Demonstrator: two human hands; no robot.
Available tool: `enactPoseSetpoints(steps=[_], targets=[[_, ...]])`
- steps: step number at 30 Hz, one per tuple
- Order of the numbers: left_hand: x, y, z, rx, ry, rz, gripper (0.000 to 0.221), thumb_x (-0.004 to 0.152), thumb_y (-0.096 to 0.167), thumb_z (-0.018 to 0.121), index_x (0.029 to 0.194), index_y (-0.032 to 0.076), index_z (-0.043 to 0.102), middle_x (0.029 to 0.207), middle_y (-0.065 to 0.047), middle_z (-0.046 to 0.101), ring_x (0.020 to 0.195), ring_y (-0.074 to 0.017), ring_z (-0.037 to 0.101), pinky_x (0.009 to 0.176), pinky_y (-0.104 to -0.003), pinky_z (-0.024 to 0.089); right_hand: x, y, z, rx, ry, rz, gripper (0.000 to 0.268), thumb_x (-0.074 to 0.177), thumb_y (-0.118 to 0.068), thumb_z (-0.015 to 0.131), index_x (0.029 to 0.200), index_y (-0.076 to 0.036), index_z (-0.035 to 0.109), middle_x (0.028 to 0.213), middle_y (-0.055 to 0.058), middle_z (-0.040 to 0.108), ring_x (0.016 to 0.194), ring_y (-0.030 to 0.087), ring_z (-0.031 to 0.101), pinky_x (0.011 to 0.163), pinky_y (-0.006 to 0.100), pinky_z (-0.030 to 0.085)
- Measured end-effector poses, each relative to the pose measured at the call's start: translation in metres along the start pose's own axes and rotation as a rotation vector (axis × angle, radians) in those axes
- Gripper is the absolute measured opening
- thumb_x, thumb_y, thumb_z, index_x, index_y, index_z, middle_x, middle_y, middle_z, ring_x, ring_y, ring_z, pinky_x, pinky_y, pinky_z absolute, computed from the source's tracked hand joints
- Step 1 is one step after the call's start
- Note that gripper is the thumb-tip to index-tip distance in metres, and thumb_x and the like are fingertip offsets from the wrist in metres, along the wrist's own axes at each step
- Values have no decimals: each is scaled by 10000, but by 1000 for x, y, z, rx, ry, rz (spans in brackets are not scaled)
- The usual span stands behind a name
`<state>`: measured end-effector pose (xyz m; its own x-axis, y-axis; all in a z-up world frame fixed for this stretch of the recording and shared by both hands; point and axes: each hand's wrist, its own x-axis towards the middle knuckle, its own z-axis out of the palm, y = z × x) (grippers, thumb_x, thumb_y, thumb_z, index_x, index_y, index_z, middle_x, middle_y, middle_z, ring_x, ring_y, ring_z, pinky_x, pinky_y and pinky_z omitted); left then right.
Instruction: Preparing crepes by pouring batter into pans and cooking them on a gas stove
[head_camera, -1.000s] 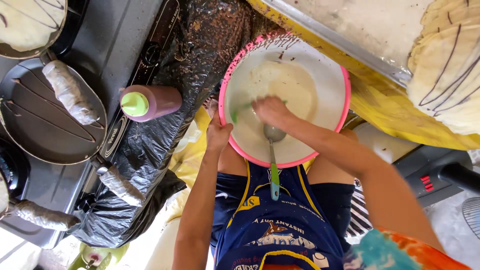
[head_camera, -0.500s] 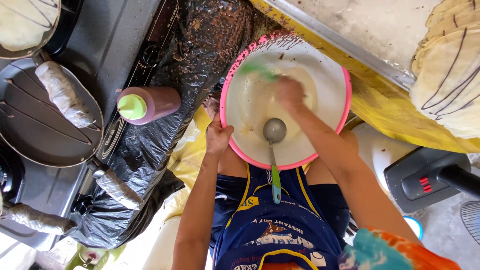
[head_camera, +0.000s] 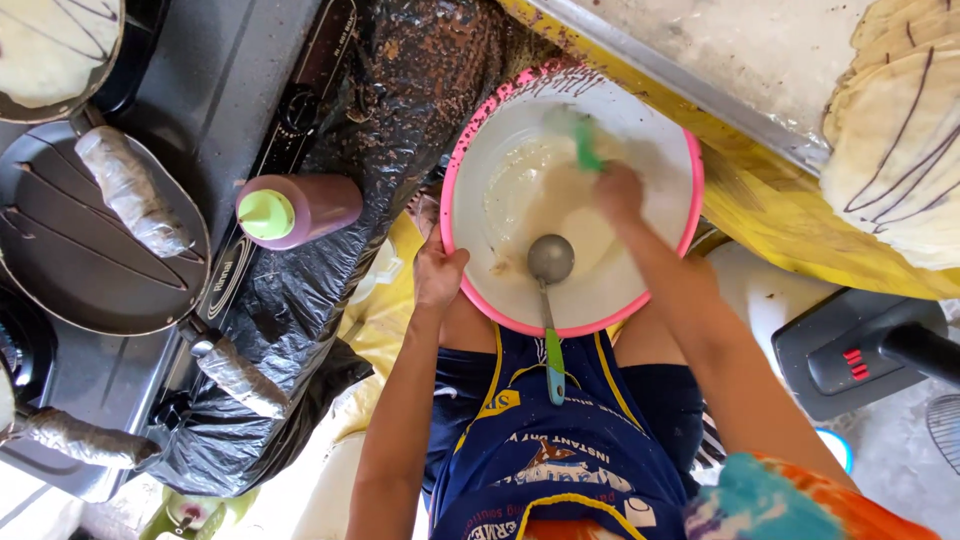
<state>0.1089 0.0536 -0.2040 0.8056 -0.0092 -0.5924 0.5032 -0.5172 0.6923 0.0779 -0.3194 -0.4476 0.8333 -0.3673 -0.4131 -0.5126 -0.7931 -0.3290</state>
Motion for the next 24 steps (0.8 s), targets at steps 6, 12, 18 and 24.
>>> enactPoseSetpoints(steps=[6, 12, 18, 24], targets=[[1, -1, 2, 15, 3, -19, 650, 732, 210, 651, 1382, 206, 633, 1226, -121, 736, 1239, -374, 622, 1063, -550, 491, -91, -89, -68, -348, -89, -780, 353, 796, -149, 578, 1110, -217, 724, 907, 26, 719, 874, 314, 733, 756, 457, 586], [-4, 2, 2, 0, 16, -19, 613, 725, 226, 644, 1337, 241, 663, 1146, -97, 758, 1189, -362, 648, 1015, -550, 510, -9, -50, -91, -171, 136, -113, 228, 931, -207, 518, 1046, -125, 696, 808, 148, 707, 826, 423, 745, 696, 543, 562], [5, -12, 6, -33, 17, -3, 570, 723, 196, 632, 1288, 253, 693, 1093, -74, 774, 1140, -337, 686, 972, -533, 531, -86, -143, -32, -495, 80, -822, 215, 783, -157, 584, 906, -282, 709, 756, -1, 658, 738, 258, 720, 622, 442, 581], [-2, -1, 3, -22, 12, 6, 549, 727, 188, 625, 1272, 221, 687, 1076, -105, 770, 1134, -376, 678, 976, -556, 524, -66, -134, -159, -469, 14, -632, 194, 816, -186, 566, 966, -143, 681, 771, 60, 660, 743, 313, 713, 642, 477, 561]])
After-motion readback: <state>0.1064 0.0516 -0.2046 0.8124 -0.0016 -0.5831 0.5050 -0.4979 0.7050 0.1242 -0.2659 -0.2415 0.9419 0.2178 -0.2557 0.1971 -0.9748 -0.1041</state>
